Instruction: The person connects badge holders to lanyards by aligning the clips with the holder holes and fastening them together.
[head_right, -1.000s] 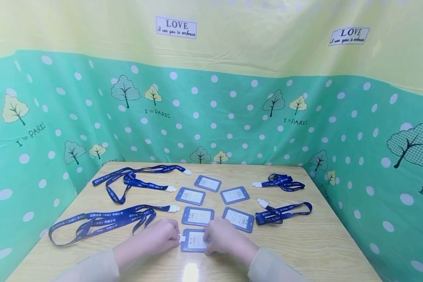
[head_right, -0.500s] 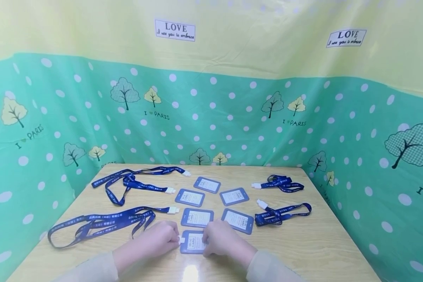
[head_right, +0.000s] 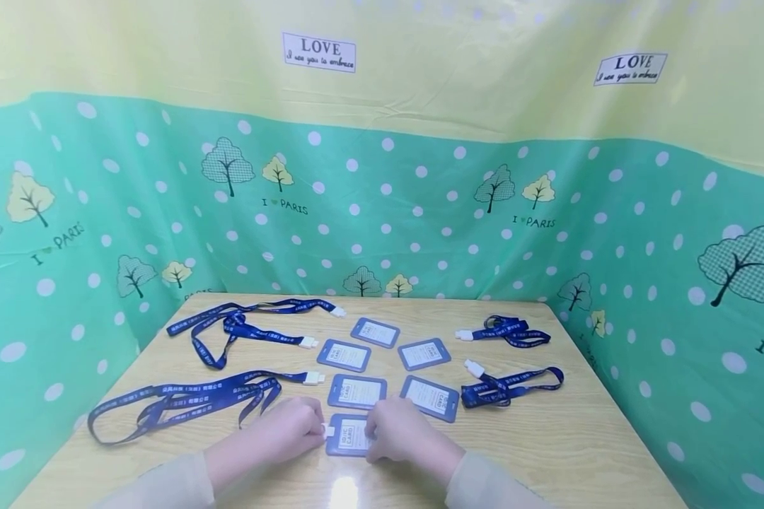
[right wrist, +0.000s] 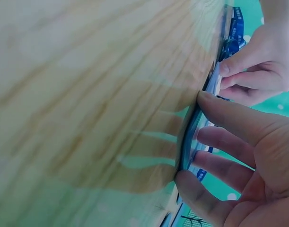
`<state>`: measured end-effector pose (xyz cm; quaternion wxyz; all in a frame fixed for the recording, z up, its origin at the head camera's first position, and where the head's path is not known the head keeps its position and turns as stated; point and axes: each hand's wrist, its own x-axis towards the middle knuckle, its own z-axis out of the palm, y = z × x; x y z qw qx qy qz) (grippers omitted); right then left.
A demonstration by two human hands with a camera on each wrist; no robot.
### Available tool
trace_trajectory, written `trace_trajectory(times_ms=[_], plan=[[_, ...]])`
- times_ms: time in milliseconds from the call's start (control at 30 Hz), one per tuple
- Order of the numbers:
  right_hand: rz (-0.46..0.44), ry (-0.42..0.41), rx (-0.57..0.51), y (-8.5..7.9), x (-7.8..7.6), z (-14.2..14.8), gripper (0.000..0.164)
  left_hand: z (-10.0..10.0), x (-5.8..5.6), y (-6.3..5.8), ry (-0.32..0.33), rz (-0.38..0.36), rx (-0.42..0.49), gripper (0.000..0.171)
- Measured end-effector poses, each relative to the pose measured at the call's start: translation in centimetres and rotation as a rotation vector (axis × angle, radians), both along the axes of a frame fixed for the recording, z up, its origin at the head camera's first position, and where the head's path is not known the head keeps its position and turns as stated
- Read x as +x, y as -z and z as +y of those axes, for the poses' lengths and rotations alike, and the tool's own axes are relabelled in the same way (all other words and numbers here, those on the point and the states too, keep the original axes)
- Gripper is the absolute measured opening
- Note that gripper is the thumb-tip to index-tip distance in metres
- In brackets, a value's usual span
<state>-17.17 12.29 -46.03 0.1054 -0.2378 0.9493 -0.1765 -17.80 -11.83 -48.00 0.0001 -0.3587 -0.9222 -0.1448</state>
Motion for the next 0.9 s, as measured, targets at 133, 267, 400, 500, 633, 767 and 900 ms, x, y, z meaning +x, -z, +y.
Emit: trace_trajectory(times_ms=[133,267,400,500,633,767,900], plan=[[-0.001,-0.013,0.029,0.1,-0.1,0.0,0.029,0.0,-0.2,-0.1,0.010,-0.005,-0.025,0.012],[-0.001,-0.017,0.053,-0.1,-0.2,0.0,0.029,-0.1,-0.3,-0.3,-0.001,-0.034,-0.039,0.012],[-0.013,-0.008,0.041,-0.4,-0.4,0.2,0.028,-0.1,-0.5,-0.5,-0.009,-0.064,-0.032,0.009],[-0.018,-0.010,0.018,-0.7,-0.6,0.4,0.028,-0.3,-0.6,-0.8,-0.012,-0.066,-0.032,0.003],[-0.036,-0.002,-0.025,-1.3,-0.9,0.7,0.026,-0.6,-0.9,-1.3,-0.032,-0.037,-0.045,0.010],[-0.051,0.002,-0.077,-2.4,-1.3,0.9,0.023,-0.8,-1.2,-2.4,-0.070,-0.018,-0.030,0.020],[-0.012,-0.009,-0.121,-3.6,-1.6,1.1,0.026,-1.2,-1.6,-3.6,-0.081,0.036,0.009,0.024]])
